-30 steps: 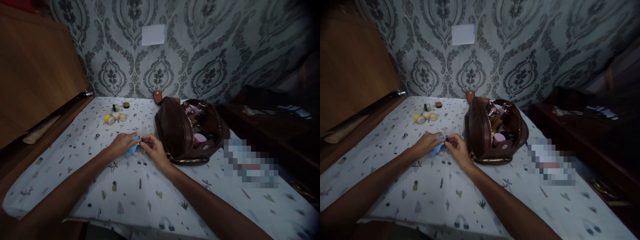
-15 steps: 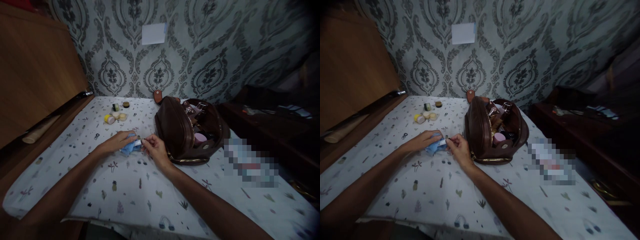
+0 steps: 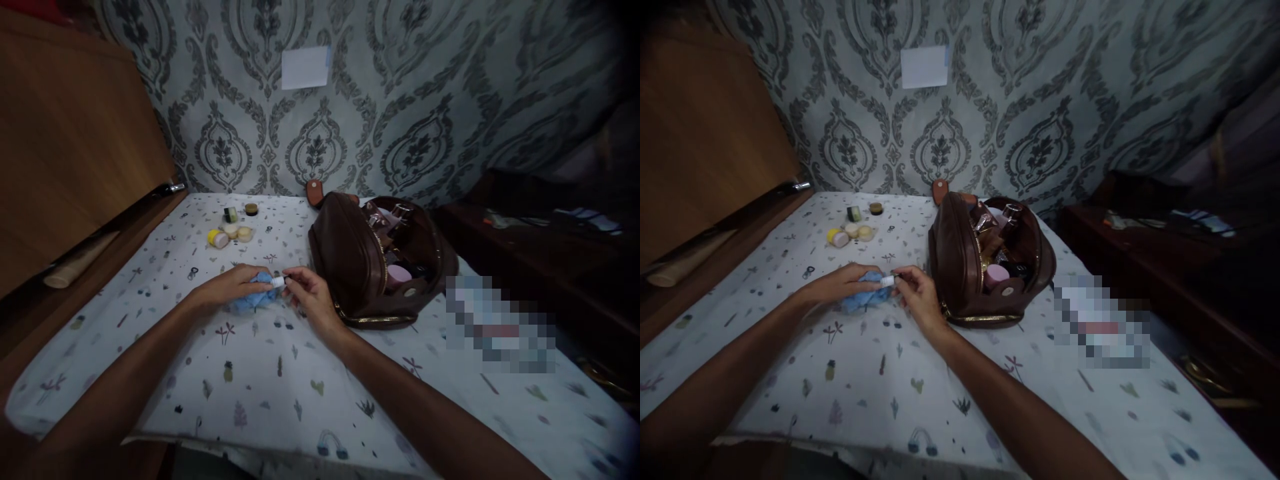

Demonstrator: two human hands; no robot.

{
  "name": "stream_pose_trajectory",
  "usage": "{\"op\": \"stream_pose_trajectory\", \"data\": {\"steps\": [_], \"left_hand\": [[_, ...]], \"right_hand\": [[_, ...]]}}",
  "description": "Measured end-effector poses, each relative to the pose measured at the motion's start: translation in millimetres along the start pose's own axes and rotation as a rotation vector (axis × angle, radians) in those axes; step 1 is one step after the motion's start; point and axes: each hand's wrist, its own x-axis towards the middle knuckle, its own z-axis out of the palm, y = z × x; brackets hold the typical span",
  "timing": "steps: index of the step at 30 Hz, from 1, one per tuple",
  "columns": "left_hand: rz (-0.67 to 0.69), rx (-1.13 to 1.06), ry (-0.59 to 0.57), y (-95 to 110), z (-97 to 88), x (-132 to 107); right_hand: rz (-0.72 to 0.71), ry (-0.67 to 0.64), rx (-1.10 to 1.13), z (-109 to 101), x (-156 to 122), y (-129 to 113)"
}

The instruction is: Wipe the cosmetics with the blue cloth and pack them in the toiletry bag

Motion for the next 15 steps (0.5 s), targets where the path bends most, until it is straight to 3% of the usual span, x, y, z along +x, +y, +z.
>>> {"op": "stream_pose_trajectory", "data": {"steps": [15], "left_hand": [[-0.017, 0.024, 0.315, -6.2, 2.0, 6.0]], "right_hand": [[-0.021, 0.005, -0.049, 0.1, 2.2, 5.8]]}}
